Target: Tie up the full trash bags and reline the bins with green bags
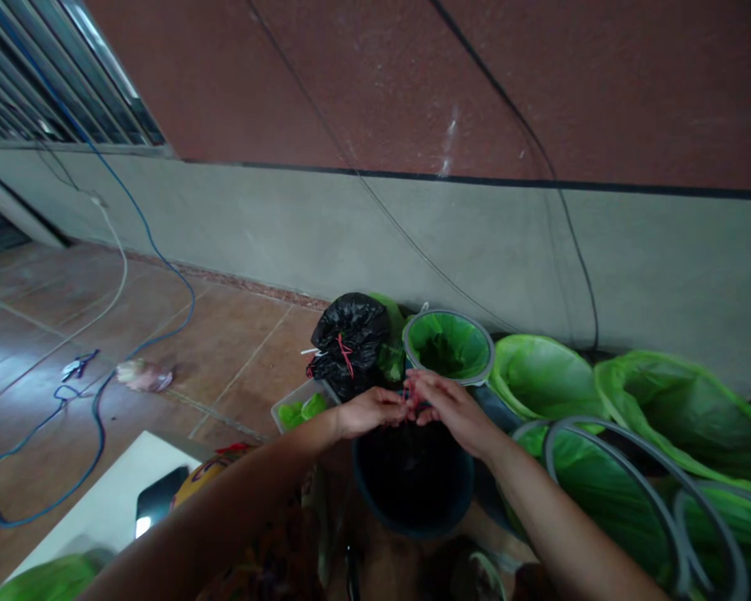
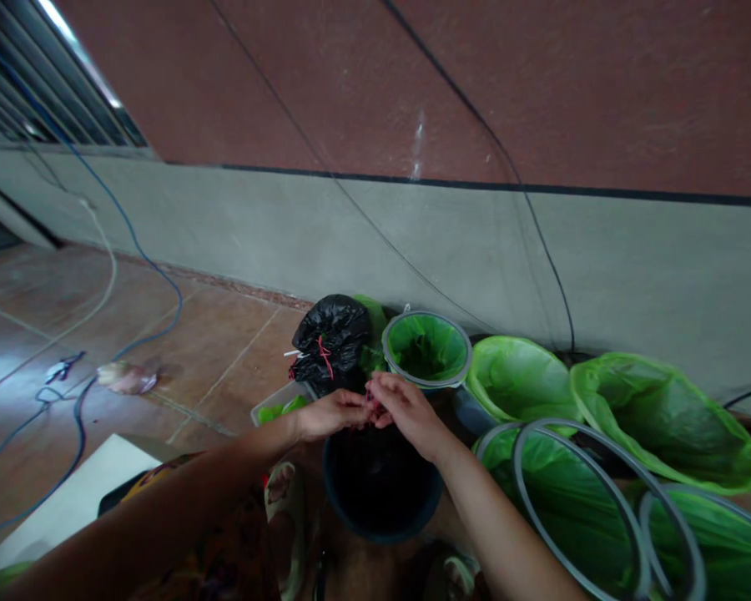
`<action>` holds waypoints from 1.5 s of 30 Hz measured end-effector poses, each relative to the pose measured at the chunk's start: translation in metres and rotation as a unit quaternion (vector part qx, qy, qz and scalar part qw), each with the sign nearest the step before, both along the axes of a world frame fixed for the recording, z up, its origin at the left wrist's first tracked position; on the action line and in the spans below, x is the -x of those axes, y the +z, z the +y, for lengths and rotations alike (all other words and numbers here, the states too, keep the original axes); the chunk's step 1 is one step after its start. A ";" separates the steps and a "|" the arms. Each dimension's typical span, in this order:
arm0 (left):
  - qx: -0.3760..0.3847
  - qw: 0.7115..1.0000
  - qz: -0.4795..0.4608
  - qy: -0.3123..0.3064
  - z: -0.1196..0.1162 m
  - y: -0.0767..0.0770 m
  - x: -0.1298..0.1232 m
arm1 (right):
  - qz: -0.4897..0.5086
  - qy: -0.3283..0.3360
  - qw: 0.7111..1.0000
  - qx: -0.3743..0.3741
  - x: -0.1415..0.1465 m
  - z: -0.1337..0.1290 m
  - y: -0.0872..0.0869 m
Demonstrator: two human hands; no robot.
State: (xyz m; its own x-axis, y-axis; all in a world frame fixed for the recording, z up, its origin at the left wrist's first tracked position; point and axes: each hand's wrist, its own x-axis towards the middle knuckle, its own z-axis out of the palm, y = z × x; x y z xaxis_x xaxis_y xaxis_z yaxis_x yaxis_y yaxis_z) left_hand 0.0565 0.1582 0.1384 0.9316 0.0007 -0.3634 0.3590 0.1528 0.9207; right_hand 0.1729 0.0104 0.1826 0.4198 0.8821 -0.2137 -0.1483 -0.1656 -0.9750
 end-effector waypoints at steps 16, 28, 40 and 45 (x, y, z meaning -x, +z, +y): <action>0.041 0.999 0.016 0.026 -0.003 -0.010 -0.001 | -0.227 0.053 0.968 0.094 0.001 -0.001 -0.061; -0.088 0.994 0.036 0.053 -0.003 -0.015 -0.005 | -0.459 -0.127 0.856 0.200 -0.022 -0.009 -0.046; -0.072 0.997 0.030 0.021 -0.006 -0.017 -0.010 | -0.413 0.099 0.891 0.159 -0.007 -0.005 -0.043; -0.014 0.991 0.092 0.093 -0.006 -0.023 -0.012 | -0.346 0.069 0.918 0.183 -0.003 -0.005 -0.039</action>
